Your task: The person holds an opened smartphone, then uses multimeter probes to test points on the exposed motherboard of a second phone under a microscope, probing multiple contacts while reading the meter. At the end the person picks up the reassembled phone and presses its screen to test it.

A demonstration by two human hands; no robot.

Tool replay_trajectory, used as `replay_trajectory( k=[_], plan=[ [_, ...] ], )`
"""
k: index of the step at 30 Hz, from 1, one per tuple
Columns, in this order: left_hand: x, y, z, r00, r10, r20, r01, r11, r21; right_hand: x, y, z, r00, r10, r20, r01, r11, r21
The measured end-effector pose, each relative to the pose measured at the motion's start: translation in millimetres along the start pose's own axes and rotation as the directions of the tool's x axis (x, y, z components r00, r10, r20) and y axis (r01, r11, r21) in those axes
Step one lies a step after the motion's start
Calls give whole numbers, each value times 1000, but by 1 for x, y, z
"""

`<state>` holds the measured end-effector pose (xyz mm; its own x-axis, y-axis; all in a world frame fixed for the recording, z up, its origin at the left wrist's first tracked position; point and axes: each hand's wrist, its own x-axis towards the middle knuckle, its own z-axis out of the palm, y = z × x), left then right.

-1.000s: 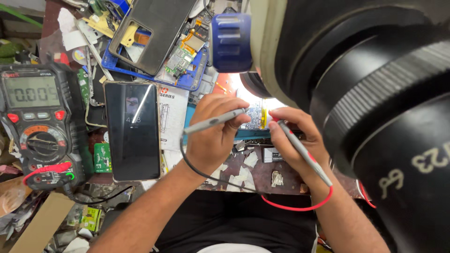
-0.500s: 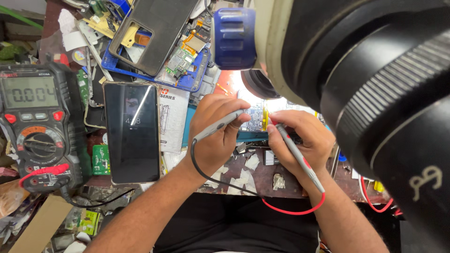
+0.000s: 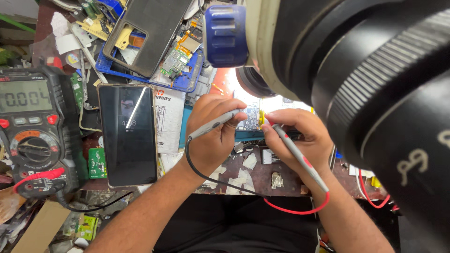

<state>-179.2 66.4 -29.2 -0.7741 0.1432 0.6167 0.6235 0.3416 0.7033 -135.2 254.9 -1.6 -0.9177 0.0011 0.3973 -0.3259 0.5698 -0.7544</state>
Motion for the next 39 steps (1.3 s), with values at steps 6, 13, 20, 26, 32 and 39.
replay_trajectory(
  k=[6, 13, 20, 26, 32, 39],
  plan=[
    [0, 0, 0, 1000, 13, -7, -13, 1000, -26, 0, -7, 2, 998, 36, 44, -33, 998, -61],
    [1, 0, 0, 1000, -6, 23, 7, 999, -34, 1, -2, 13, 999, -34, 8, 34, 999, 18],
    [0, -2, 2, 1000, -1, 8, 1, 1000, -18, 1, -2, 13, 998, -54, 16, 54, 999, -5],
    [2, -2, 1, 1000, 14, 0, -14, 999, -29, 3, -8, 13, 999, -52, 12, 52, 998, -20],
    [5, -2, 1, 1000, 22, 8, -21, 999, -48, 6, -16, 17, 989, -150, 8, 150, 978, -143],
    [5, -5, 2, 1000, 18, -1, -18, 998, -64, 4, -14, 22, 988, -152, -11, 148, 975, -167]
  ],
)
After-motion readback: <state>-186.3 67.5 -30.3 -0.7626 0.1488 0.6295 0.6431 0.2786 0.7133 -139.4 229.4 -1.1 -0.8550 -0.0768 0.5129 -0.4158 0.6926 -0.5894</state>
